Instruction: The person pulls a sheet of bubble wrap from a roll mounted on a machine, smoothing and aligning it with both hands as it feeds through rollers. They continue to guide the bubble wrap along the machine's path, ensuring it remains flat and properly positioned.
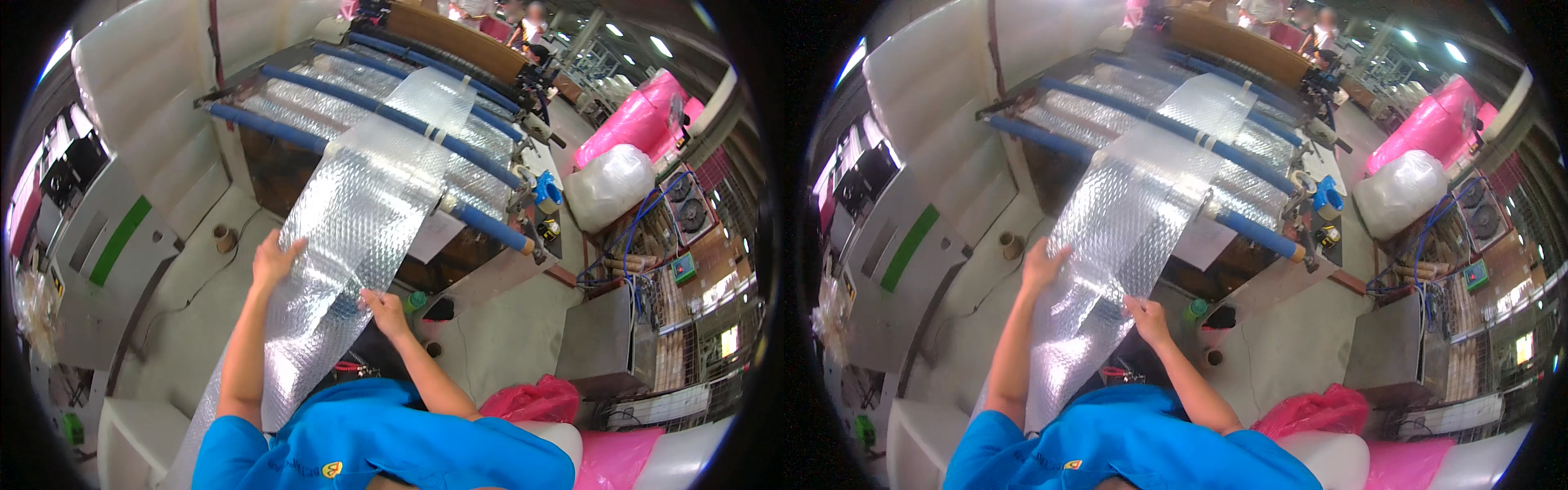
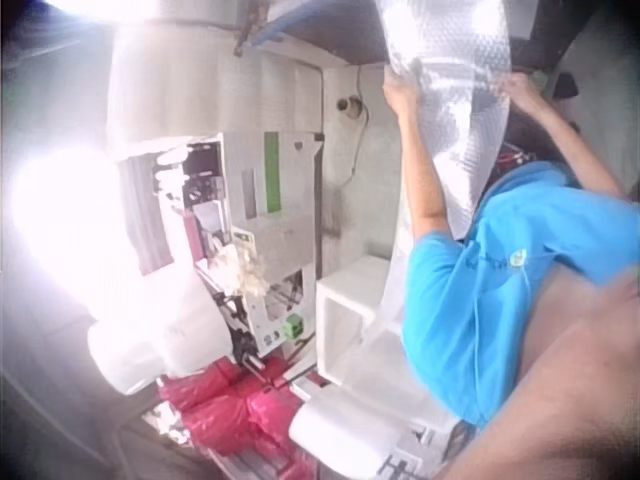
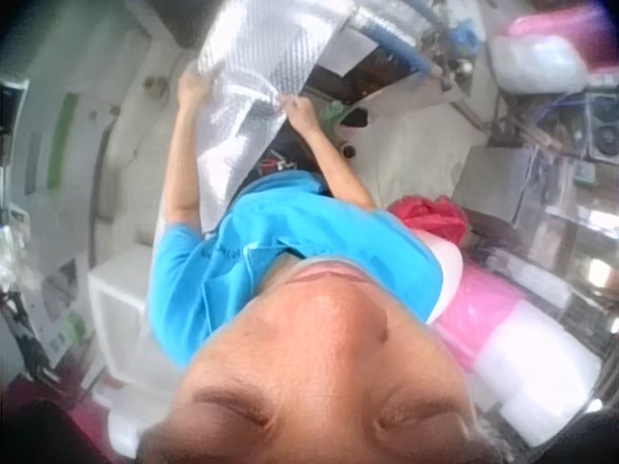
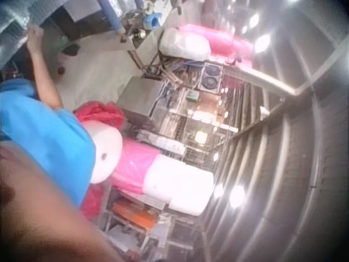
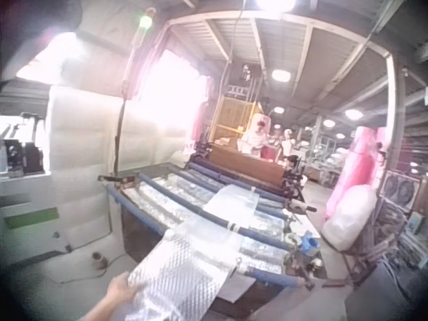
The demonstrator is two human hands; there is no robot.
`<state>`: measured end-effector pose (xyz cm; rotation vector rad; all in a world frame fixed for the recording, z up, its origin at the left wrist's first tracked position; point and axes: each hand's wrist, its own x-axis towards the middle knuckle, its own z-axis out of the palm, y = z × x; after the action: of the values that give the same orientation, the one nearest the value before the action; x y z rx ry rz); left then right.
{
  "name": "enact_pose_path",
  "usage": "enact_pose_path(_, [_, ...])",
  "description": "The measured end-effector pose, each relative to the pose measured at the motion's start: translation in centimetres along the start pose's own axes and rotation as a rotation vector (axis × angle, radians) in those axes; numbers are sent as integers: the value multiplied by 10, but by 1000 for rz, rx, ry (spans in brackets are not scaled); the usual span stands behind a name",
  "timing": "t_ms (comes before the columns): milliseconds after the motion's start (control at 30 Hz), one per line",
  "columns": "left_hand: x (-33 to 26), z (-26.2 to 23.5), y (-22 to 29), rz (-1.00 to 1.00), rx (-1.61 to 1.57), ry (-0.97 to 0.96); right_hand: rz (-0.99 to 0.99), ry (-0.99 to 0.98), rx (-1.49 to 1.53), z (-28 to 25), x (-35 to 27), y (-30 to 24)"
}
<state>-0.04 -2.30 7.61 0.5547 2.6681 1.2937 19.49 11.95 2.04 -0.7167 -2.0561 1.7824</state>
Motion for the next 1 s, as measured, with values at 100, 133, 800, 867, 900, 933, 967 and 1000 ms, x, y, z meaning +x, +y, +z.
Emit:
enact_pose_path(100, [2, -34, 18, 95, -64, 40, -68, -41, 97, 0, -17, -46])
enact_pose_path(133, [0, -42, 25, 122, -72, 61, -92, -31, 129, 0, -18, -54])
enact_pose_path(800, [22, 94, -44, 55, 137, 189, -46, 91, -27, -10, 43, 67])
enact_pose_path(867, [23, 96, -42, 32, 127, 151, -43, 122, 29, -7, 45, 66])
enact_pose_path(900, [23, 98, -44, 56, 130, 184, -35, 132, 58, -6, 45, 69])
enact_pose_path(933, [24, 102, -46, 80, 134, 218, -22, 111, 27, -8, 46, 71])
enact_pose_path(967, [25, 104, -47, 102, 138, 253, -22, 116, 46, -9, 47, 74])
enact_pose_path(1000, [24, 105, -48, 105, 137, 252, -24, 121, 65, -8, 47, 74])
